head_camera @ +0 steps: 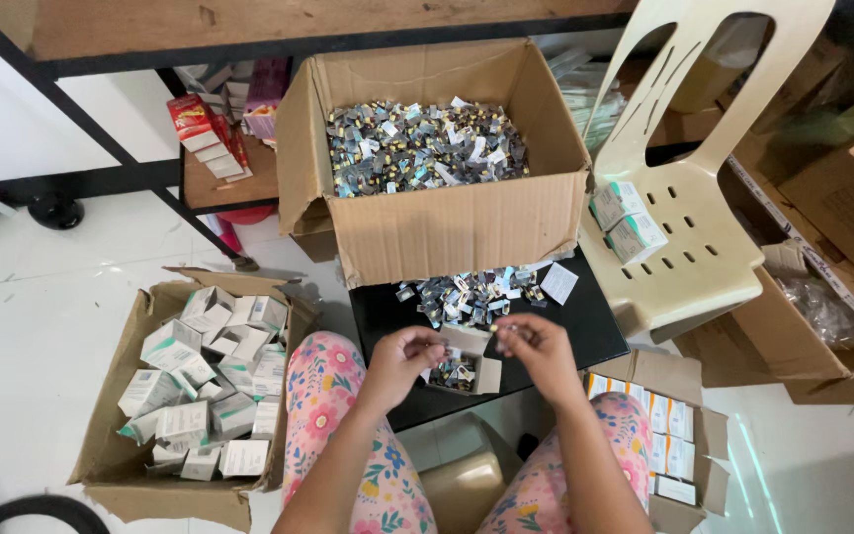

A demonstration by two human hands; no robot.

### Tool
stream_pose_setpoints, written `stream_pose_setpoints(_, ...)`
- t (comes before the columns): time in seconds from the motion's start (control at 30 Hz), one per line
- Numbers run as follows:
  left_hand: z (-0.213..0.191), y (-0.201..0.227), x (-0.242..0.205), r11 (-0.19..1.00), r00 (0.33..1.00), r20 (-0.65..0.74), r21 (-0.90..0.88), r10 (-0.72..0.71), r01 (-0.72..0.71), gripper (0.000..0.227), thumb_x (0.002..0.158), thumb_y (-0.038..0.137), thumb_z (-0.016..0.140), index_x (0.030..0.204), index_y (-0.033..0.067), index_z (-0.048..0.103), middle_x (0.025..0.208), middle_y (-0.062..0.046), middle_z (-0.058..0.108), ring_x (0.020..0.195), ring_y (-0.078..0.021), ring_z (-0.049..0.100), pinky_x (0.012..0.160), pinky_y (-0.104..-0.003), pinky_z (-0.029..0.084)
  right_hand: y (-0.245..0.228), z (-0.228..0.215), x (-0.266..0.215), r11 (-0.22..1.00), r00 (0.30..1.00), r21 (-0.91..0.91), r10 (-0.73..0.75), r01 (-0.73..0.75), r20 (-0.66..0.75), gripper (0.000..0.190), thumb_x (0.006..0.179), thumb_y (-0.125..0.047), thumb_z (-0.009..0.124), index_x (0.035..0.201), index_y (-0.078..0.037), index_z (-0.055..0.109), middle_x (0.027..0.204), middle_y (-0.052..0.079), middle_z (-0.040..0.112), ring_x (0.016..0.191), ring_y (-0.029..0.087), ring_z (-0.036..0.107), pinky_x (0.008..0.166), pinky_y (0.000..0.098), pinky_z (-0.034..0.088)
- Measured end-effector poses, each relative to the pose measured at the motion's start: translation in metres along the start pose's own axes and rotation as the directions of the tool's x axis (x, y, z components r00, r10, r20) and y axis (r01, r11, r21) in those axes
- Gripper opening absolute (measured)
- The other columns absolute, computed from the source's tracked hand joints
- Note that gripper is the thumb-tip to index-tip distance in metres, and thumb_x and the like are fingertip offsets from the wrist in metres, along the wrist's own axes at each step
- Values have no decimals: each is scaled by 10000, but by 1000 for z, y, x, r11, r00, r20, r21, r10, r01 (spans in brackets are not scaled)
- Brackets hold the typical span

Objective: The person sits on a low stool and repeatedly picks small foil-wrapped items from a large cardboard box, places them into small white boxes, closes the boxes, and drops them into another box on the floor. The person continues this cycle throughout the clip.

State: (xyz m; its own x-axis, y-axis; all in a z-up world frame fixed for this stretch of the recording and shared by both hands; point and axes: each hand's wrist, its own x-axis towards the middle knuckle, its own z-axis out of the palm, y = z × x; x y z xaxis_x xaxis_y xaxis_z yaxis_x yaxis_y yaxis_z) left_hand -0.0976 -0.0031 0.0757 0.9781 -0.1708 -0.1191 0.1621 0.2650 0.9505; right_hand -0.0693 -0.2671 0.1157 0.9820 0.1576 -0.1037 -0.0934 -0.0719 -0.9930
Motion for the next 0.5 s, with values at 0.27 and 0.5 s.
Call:
stream_pose_setpoints(0.27,19,33,-16,901,999,-6,434,34,-28,144,892,85,755,1013,7,751,867,-48,791,767,-82,724,716,-250,583,-51,28,-35,919,990,-374,-94,128,106,232,870,-50,740,1098,-39,782,916,40,719,717,79,622,568,229,478)
stream_pose_setpoints(0.5,17,41,-16,889,1000,-17,458,0,8,164,893,87,747,1041,18,760,876,-60,797,759,-94,729,702,-255,580,-46,38,-32,898,983,-402,-182,178,30,177,869,-42,755,1044,-32,774,907,53,750,685,76,622,550,235,499)
